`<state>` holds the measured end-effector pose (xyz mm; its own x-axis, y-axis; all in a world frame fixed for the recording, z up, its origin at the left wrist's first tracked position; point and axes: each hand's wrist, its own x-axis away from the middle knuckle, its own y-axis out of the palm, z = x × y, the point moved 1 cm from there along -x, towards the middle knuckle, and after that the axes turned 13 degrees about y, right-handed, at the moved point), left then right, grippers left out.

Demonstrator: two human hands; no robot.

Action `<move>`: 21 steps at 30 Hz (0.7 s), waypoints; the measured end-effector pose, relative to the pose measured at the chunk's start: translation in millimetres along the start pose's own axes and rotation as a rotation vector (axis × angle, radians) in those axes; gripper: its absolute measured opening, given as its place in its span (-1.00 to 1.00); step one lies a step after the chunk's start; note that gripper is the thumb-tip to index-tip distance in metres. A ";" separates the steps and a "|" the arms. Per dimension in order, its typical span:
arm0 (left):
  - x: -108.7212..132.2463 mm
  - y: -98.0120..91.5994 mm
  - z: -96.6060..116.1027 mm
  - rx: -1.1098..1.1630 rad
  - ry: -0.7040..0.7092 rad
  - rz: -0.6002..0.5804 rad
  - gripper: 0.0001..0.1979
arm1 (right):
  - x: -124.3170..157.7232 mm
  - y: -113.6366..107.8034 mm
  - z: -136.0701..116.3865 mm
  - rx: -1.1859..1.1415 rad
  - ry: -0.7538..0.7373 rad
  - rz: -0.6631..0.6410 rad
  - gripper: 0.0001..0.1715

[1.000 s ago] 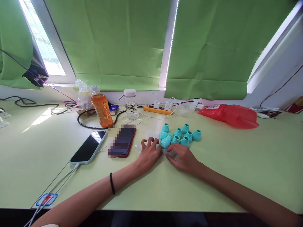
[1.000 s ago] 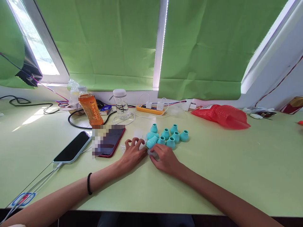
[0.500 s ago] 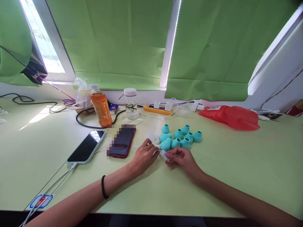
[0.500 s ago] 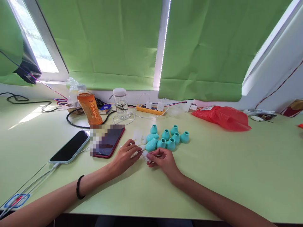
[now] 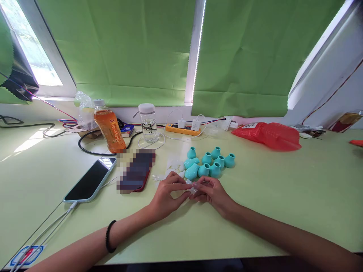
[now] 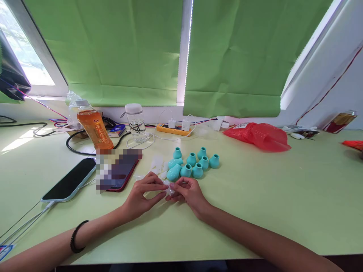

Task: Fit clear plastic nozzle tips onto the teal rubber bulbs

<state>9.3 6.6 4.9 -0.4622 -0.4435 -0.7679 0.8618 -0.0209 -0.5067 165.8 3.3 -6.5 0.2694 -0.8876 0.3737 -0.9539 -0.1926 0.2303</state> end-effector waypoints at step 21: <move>0.7 0.6 -4.0 0.085 -0.081 0.120 -0.92 | -3.5 -3.8 -1.1 -0.068 0.054 -0.083 -0.74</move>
<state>8.7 9.9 2.4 -0.3398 -0.5177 -0.7852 0.9259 -0.0376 -0.3760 168.7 7.5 -7.7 0.3554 -0.8457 0.3982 -0.9174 -0.2340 0.3219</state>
